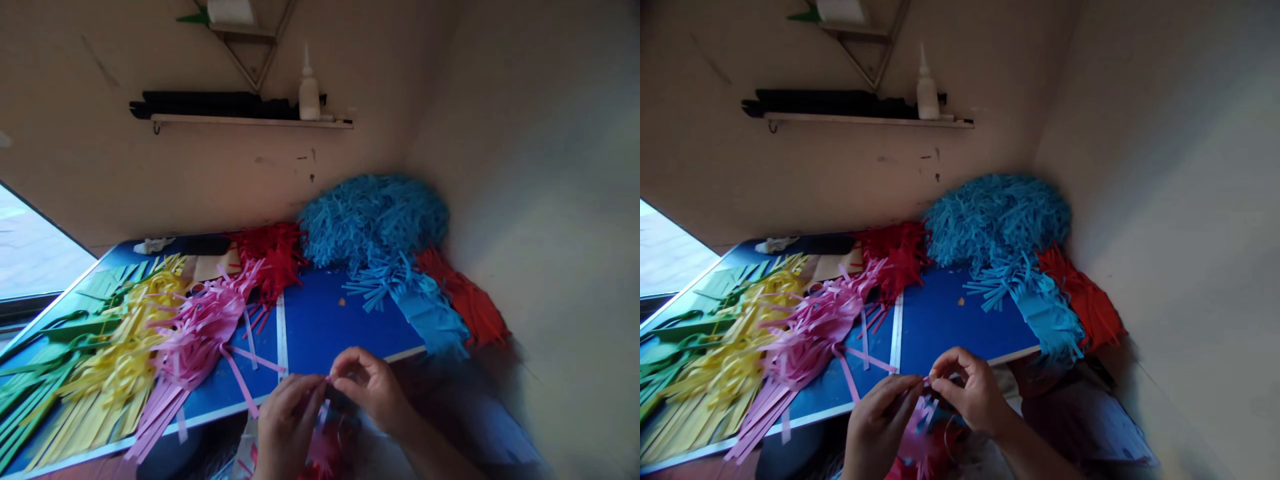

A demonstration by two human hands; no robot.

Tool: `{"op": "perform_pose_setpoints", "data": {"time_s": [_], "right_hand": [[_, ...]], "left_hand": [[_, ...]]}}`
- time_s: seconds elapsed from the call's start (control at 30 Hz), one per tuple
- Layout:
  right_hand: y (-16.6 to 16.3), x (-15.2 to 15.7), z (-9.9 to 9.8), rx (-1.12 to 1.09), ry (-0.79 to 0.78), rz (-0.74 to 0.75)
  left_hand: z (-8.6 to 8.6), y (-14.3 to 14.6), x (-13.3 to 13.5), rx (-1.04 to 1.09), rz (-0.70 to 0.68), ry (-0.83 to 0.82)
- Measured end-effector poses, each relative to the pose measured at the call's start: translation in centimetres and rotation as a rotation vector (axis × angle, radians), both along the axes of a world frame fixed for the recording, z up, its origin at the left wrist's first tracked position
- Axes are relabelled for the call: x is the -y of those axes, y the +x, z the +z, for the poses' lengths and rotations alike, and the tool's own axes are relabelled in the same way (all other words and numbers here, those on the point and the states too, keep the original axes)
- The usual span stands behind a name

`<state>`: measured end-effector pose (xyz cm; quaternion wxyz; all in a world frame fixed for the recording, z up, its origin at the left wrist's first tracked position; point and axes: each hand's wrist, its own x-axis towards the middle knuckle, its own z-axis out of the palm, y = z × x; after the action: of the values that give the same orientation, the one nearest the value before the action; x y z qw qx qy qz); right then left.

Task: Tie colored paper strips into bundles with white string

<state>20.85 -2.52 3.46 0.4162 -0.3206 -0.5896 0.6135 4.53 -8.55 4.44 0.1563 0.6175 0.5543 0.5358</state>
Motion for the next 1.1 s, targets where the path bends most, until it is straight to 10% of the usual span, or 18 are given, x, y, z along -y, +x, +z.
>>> {"op": "perform_pose_setpoints", "data": {"time_s": [0.7,1.1], "right_hand": [[-3.2,-4.9,1.7,0.118,0.449,0.011],[-6.9,-9.9,-1.2,-0.066,-0.032,0.077]], "left_hand": [[1.3,-2.7,-4.6,-0.090,-0.018,-0.109],[-1.0,-5.4,-8.6,0.142,0.025,-0.128]]}}
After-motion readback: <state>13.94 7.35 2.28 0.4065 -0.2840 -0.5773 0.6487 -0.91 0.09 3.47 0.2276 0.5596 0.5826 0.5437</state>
